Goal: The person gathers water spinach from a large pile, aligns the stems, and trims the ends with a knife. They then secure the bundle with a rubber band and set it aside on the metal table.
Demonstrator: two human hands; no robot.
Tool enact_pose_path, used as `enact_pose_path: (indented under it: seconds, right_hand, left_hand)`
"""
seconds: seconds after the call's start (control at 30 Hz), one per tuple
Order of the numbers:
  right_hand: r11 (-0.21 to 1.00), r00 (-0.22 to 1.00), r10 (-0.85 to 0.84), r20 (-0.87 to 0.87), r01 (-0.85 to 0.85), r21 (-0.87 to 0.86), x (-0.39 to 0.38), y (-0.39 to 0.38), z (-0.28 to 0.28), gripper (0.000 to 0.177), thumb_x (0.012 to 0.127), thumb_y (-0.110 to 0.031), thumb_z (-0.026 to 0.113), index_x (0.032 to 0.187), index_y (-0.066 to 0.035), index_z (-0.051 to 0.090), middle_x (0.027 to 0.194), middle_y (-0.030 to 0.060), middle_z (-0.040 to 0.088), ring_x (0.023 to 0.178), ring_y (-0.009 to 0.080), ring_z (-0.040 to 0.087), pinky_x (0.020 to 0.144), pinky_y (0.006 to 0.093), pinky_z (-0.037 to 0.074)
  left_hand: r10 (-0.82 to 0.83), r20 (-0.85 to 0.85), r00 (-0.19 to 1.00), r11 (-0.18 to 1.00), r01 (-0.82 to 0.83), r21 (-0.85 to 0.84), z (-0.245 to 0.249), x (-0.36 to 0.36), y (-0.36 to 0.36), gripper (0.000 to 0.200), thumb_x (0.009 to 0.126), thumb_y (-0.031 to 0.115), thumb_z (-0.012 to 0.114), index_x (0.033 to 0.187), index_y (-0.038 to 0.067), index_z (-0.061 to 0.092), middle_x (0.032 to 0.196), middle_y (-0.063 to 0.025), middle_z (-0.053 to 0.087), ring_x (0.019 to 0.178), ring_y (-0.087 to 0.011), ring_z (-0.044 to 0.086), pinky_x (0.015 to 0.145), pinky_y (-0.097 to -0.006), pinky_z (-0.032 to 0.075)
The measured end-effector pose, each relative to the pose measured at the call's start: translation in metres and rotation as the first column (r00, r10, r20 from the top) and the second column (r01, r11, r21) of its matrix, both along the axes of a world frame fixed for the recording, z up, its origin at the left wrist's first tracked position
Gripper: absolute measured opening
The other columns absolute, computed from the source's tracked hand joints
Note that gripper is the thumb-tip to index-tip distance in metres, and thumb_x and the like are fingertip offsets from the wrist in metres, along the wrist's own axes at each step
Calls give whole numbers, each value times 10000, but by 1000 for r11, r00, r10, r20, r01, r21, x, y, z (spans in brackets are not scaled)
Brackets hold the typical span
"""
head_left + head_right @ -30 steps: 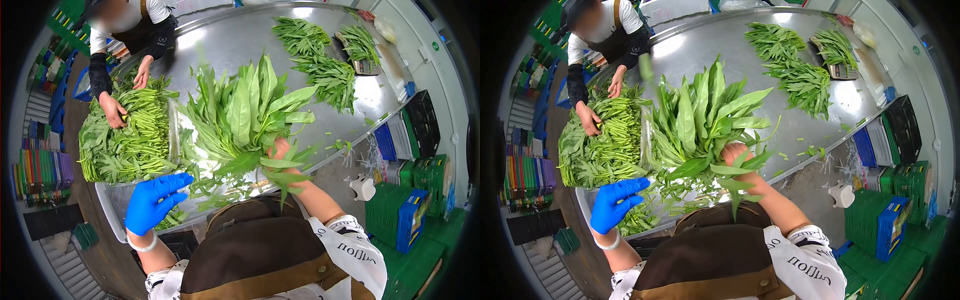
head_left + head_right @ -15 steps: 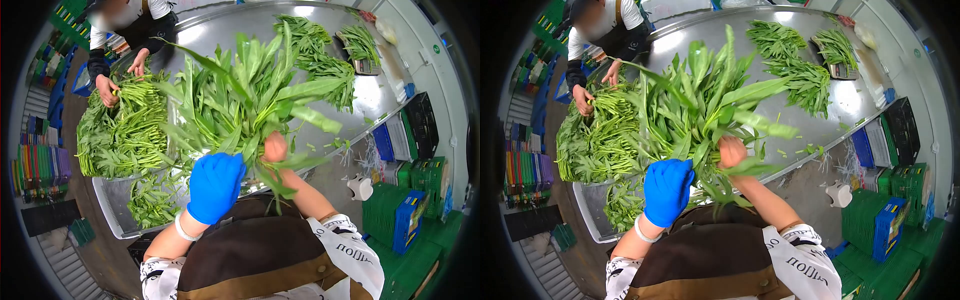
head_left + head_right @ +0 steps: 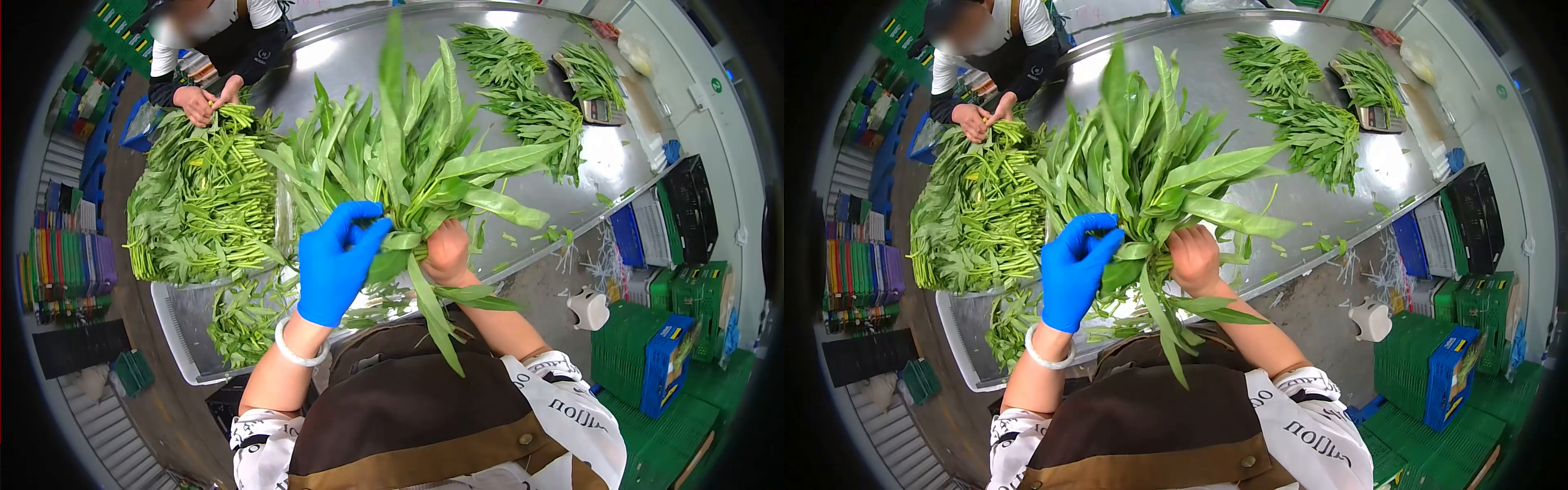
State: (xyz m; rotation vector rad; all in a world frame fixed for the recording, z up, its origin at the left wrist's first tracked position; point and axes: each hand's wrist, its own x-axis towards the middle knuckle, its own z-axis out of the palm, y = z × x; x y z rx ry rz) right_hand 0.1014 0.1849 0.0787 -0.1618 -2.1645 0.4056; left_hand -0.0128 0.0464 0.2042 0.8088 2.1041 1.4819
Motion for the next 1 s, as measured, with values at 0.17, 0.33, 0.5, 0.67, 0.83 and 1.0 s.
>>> enact_pose_path:
  seconds: [0.17,0.33,0.5,0.67,0.83,1.0]
  right_hand:
    - [999,1000,-6,-20,7,52,3,1,-1,333,612,-67,616,925,39,578,757,145,586,663,312,575,570,400,429]
    - [999,999,-4,44,2,41,10,1,-7,337,597,-49,603,922,36,575,756,144,583,661,312,571,586,405,440]
    - [1000,1000,-10,3,10,2,9,1,-4,340,596,-56,618,920,36,573,761,148,579,670,322,569,603,414,451]
    - [999,998,-39,-40,40,15,11,7,-29,380,608,-130,677,925,47,564,794,181,579,700,359,569,620,438,452]
    - [1000,999,-27,-24,26,-16,26,15,-30,370,633,-158,678,916,47,558,810,189,581,731,373,575,656,463,459]
    - [995,994,-98,-52,98,6,32,20,-13,386,625,-116,697,958,48,590,837,185,607,745,383,602,686,467,482]
  left_hand:
    - [-74,-187,980,987,45,-154,-12,10,-3,330,736,219,780,997,61,657,555,-67,589,468,-173,577,473,-296,438]
    - [-189,-376,907,970,113,-215,-24,11,-2,233,775,206,733,935,51,665,554,-102,571,463,-234,569,462,-342,422]
    - [-178,-166,970,977,153,-151,-23,16,-4,156,828,91,633,960,8,642,558,-89,571,479,-153,528,474,-298,407]
    - [-136,502,854,986,66,156,-23,22,-15,156,845,46,615,985,-22,601,617,-72,612,504,-117,554,483,-253,431]
    - [-388,611,690,886,98,453,-5,-5,-63,156,830,38,653,966,-22,606,724,-114,644,559,-173,595,536,-296,479]
    - [-575,332,748,799,601,31,-38,-31,-105,213,817,152,700,914,-25,633,778,-144,665,620,-249,638,603,-350,509]
